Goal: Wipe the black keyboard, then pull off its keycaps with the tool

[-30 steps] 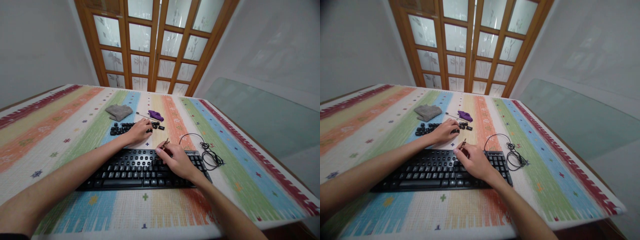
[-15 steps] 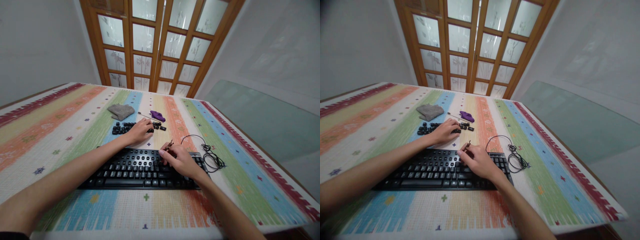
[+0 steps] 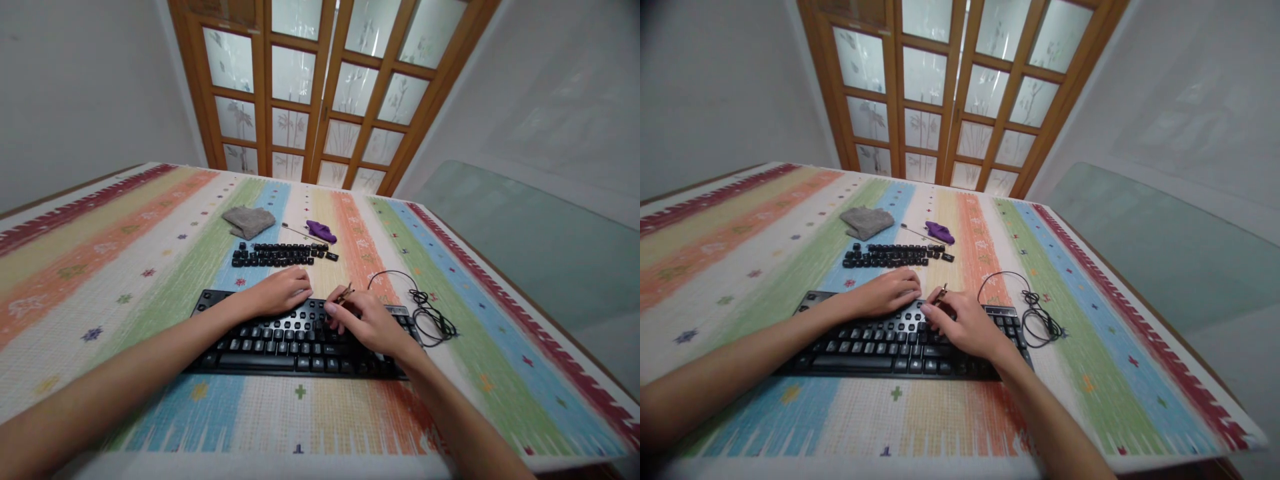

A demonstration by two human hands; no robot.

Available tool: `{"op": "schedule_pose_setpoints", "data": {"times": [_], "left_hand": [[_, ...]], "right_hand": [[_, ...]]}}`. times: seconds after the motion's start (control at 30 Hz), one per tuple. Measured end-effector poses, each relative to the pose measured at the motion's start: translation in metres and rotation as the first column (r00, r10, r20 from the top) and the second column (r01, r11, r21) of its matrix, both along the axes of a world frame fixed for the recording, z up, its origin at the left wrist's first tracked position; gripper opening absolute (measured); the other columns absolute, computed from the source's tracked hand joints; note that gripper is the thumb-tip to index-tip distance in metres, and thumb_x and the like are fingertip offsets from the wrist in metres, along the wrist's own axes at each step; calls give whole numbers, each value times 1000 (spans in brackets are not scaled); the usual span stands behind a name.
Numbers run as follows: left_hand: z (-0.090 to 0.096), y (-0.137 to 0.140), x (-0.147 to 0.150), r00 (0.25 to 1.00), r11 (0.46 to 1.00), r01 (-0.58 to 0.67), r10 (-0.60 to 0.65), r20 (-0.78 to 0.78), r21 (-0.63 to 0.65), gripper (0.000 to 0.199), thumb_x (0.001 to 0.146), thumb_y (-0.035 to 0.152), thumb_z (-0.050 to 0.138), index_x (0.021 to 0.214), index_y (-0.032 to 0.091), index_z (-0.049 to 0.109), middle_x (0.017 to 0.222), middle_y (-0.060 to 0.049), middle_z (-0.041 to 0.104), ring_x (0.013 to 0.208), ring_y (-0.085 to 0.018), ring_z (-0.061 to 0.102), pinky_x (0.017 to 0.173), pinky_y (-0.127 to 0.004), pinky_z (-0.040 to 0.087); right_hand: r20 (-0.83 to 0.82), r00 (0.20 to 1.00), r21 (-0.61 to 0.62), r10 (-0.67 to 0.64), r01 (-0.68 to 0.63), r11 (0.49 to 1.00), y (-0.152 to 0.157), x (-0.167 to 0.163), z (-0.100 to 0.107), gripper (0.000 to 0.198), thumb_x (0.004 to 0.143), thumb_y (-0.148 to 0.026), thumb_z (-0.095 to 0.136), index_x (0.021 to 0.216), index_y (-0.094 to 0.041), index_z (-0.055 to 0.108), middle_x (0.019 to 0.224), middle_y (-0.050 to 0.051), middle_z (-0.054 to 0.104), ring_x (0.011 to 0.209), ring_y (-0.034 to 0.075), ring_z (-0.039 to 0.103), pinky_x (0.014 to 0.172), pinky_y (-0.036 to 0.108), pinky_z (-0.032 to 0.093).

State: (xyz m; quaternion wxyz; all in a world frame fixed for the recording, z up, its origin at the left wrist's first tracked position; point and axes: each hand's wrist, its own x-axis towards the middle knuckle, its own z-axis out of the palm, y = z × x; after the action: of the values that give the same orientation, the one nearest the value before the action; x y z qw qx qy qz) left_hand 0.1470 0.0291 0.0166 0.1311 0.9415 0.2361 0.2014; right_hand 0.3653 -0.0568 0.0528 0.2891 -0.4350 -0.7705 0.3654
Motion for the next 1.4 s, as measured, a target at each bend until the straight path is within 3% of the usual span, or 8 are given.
{"op": "schedule_pose_setpoints", "data": {"times": [0.23,0.43,0.7,0.83,0.93,1.1,1.27,1.4], "left_hand": [[-2,-3,-1,999,999,-44,44,8,18,26,98,27,46,86,16,67,92,-8,64,88,-20,57,84,-34,47],[-2,-3,-2,999,998,-46,46,-6,49,27,98,26,45,84,16,66,90,-8,64,86,-20,56,83,-35,47],[-2,-3,-2,999,997,-49,50,-9,60,26,98,23,47,83,15,67,90,-8,64,86,-21,57,82,-34,47],[-3,-2,-3,999,997,-43,45,-21,63,24,98,23,49,86,15,68,91,-8,64,87,-21,58,83,-34,47],[-3,-2,-3,999,997,-44,46,-26,69,23,98,23,49,86,15,68,92,-8,64,87,-20,58,82,-33,47],[-3,-1,-2,999,996,-40,42,-30,76,23,97,22,50,85,15,67,90,-7,64,86,-20,58,81,-32,47],[-2,-2,-2,999,997,-35,37,-25,67,25,98,23,48,84,15,67,90,-8,64,85,-20,58,81,-32,47],[0,-2,-3,1000,1000,-18,18,21,9,23,98,24,48,89,15,67,92,-8,65,87,-20,59,83,-33,47]], "right_hand": [[-90,995,-50,34,-39,998,3,3,-6,32,100,-44,47,85,-18,60,73,4,68,59,15,65,58,28,53],[-36,998,-16,42,-43,999,7,6,-7,39,100,-47,46,80,-18,62,76,5,69,63,16,64,62,29,52],[175,975,250,139,-180,951,-10,-14,-2,27,99,-39,48,85,-19,61,77,3,62,71,17,56,69,28,43],[127,991,238,-42,11,971,-6,-15,-6,28,100,-37,47,83,-18,59,74,3,62,69,17,57,68,29,43],[43,988,126,-148,142,982,-1,-14,-9,30,100,-40,46,84,-18,58,69,1,63,60,15,58,62,27,43],[-43,975,-18,-216,215,976,1,-20,-12,33,100,-44,44,83,-18,55,62,-2,60,47,11,56,53,25,42],[-198,914,-137,-354,332,933,8,-12,-17,49,92,-64,48,87,-16,57,61,-2,56,38,10,49,40,23,34],[-334,874,-117,-354,334,935,6,-6,-14,48,92,-63,49,92,-15,59,61,-3,55,42,10,49,43,23,36]]}}
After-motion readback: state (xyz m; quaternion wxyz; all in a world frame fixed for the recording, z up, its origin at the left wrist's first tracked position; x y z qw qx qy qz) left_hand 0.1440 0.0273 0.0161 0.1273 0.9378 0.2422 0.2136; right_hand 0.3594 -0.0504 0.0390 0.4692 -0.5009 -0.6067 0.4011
